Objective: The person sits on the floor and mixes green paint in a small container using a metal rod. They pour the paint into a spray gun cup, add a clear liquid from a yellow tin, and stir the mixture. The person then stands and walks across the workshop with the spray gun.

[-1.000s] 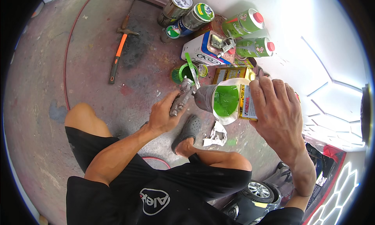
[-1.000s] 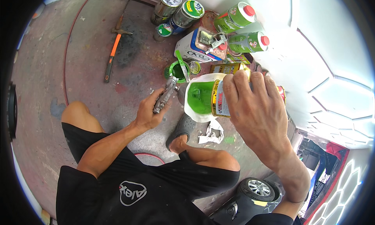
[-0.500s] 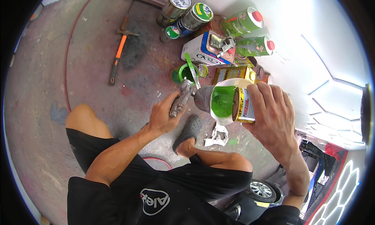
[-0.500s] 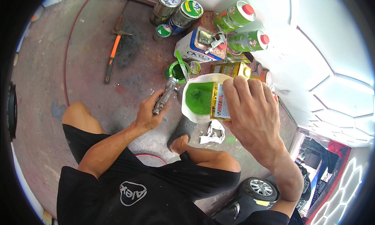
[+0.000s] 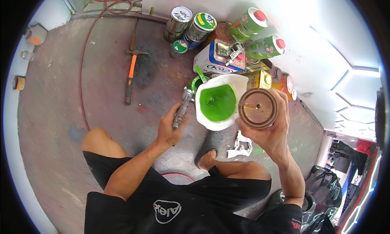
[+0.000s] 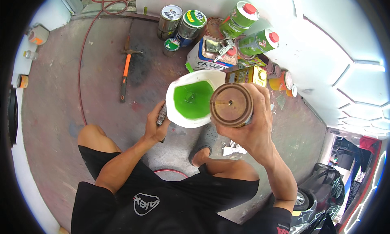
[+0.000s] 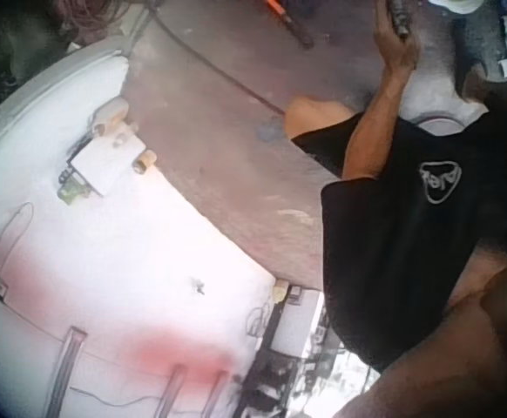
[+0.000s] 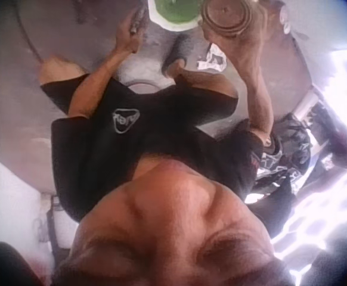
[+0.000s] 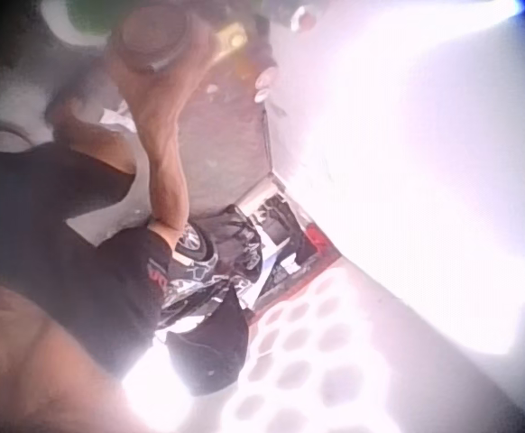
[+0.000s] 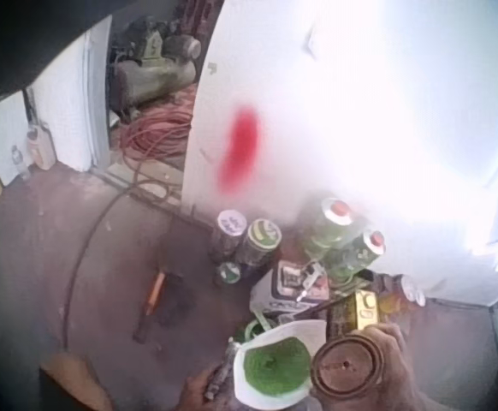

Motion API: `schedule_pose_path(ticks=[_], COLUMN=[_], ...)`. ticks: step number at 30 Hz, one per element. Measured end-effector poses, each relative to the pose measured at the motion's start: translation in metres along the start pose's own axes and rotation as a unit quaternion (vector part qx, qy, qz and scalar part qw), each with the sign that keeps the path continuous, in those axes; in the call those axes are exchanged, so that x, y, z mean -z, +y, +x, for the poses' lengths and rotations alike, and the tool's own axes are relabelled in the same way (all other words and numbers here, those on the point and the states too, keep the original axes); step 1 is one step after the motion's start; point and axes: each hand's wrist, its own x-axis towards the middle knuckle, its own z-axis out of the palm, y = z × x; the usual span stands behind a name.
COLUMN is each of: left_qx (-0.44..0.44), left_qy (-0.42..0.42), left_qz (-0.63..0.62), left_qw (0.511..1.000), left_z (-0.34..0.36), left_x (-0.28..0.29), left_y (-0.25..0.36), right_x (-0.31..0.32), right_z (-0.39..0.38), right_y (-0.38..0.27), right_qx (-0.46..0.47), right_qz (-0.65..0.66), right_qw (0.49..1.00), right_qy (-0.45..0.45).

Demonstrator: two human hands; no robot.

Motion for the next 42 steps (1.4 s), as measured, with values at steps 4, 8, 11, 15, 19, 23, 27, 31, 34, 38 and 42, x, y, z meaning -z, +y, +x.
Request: schedule_pose_path(ticks=[4,8,11,15,19,23,27,31,34,38,42], left_qx=[-0.014,-0.035,-0.028,-0.038,-0.011,-0.006,-0.001,0.02,0.035,0.028,0.013], left_qy=[0.024,0.063,0.142,0.176,0.198,0.197,0.19,0.204,0.207,0.221,0.215], left_qz=[-0.032,-0.037,-0.023,-0.046,-0.087,-0.059,-0.028,-0.018,-0.027,-0.036,0.002], left_qw=[0.999,0.997,0.989,0.983,0.976,0.979,0.981,0.979,0.977,0.974,0.976], left_z=[0.003,0.005,-0.004,-0.002,0.0,-0.006,-0.009,-0.015,-0.018,-0.022,-0.028], left_x=[0.011,0.021,0.047,0.064,0.069,0.087,0.084,0.091,0.091,0.087,0.086], left_y=[-0.004,-0.016,-0.067,-0.048,-0.01,-0.013,-0.012,-0.01,-0.011,-0.029,-0.049], right_x=[-0.022,-0.039,-0.068,-0.11,-0.181,-0.236,-0.309,-0.33,-0.339,-0.339,-0.311], right_z=[0.0,0.011,0.037,0.066,0.08,0.093,0.101,0.116,0.124,0.121,0.118], right_y=[0.006,0.013,0.012,0.035,0.06,0.066,0.104,0.099,0.095,0.095,0.089], right_qx=[-0.075,-0.109,-0.146,-0.173,-0.173,-0.202,-0.175,-0.003,0.065,0.073,0.058], right_qz=[0.137,0.193,0.381,0.425,0.443,0.447,0.25,-0.007,-0.117,-0.175,-0.149], right_qw=[0.985,0.973,0.908,0.886,0.879,0.867,0.946,0.99,0.978,0.971,0.977], right_qy=[0.076,0.068,0.094,0.06,0.027,-0.084,-0.113,-0.14,-0.161,-0.144,-0.143])
